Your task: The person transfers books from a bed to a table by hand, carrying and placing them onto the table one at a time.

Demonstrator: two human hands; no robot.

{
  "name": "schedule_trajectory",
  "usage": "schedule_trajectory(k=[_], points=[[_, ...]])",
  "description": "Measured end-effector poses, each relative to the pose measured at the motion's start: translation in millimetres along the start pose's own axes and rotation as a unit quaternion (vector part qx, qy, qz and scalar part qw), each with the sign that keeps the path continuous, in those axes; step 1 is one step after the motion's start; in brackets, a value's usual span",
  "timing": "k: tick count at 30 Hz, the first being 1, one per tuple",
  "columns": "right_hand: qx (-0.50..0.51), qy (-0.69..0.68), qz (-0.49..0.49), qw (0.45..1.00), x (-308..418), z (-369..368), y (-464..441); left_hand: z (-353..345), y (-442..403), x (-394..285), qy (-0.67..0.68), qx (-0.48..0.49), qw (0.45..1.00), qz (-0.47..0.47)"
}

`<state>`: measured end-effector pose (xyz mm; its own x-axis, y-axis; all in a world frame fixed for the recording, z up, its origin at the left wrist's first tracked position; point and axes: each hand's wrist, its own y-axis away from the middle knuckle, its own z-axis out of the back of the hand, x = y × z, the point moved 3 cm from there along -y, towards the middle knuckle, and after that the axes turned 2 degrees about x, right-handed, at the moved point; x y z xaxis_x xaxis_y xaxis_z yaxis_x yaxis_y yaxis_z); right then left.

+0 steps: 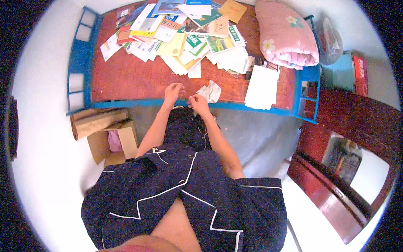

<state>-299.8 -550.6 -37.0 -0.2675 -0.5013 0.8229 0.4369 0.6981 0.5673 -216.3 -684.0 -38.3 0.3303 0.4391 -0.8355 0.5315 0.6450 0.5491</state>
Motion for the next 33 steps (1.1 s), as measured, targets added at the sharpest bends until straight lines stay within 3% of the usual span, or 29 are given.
schedule_trajectory(k=[8,10,13,21,23,33], points=[[-0.096,-0.015,-0.035,0.995,38.2,3.2,-36.5,0.5,-68.9,-27.1,0.017,0.085,0.994,0.061],[-0.104,-0.075,-0.084,0.988,41.9,7.2,-46.3,-3.5,-88.2,-36.9,0.002,0.089,0.994,0.071],[-0.165,-0.142,-0.074,0.973,42.0,11.0,-66.3,-4.0,-101.1,-46.6,-0.023,0.090,0.993,0.074],[-0.120,-0.185,-0.113,0.969,86.9,34.8,-135.7,-21.2,-159.9,-64.4,0.092,0.040,0.985,0.139],[-0.120,-0.205,-0.061,0.970,89.6,40.0,-160.4,-24.9,-184.5,-62.7,0.102,0.042,0.983,0.150],[-0.135,-0.342,-0.158,0.917,90.3,54.3,-285.5,-43.5,-282.5,-63.6,0.194,0.002,0.966,0.173]])
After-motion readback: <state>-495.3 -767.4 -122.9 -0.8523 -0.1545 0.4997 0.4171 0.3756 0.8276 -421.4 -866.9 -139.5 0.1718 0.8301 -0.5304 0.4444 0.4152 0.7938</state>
